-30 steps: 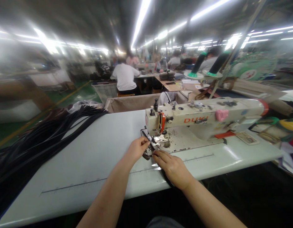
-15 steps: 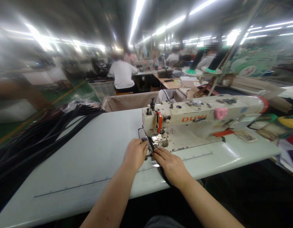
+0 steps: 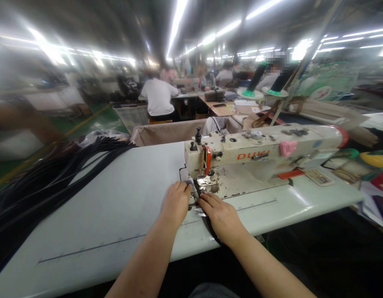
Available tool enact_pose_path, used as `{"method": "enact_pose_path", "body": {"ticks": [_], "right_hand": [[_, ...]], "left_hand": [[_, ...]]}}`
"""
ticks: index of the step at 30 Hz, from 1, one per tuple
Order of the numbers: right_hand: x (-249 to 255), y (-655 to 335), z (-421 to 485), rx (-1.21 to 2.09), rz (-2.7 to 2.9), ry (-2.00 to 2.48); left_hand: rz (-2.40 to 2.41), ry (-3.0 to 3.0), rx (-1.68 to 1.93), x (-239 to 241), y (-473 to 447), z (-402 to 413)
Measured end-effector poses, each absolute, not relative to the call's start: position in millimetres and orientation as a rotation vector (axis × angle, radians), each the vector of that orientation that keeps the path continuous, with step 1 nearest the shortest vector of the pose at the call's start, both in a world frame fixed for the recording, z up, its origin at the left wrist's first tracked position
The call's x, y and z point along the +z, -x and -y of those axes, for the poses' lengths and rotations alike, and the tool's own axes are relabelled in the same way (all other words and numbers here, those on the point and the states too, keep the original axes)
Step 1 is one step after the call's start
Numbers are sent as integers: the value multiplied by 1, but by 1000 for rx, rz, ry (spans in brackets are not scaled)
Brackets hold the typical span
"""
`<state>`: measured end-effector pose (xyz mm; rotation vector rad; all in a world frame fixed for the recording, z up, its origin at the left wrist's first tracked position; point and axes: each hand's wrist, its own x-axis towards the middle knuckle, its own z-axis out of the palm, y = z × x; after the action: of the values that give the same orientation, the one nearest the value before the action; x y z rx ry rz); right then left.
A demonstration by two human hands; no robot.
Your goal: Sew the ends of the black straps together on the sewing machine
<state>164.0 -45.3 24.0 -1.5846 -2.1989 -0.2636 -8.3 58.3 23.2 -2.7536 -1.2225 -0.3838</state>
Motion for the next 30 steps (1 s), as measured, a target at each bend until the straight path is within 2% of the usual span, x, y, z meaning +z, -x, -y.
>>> {"method": "enact_pose_path", "body": {"ticks": [15, 30], "right_hand": [[29, -161, 44, -266, 2181, 1573], [25, -179, 68, -109, 2167, 1400]], "left_hand": [[1290, 2774, -478, 20, 11, -63], [1226, 2717, -435, 23, 8, -52]]}}
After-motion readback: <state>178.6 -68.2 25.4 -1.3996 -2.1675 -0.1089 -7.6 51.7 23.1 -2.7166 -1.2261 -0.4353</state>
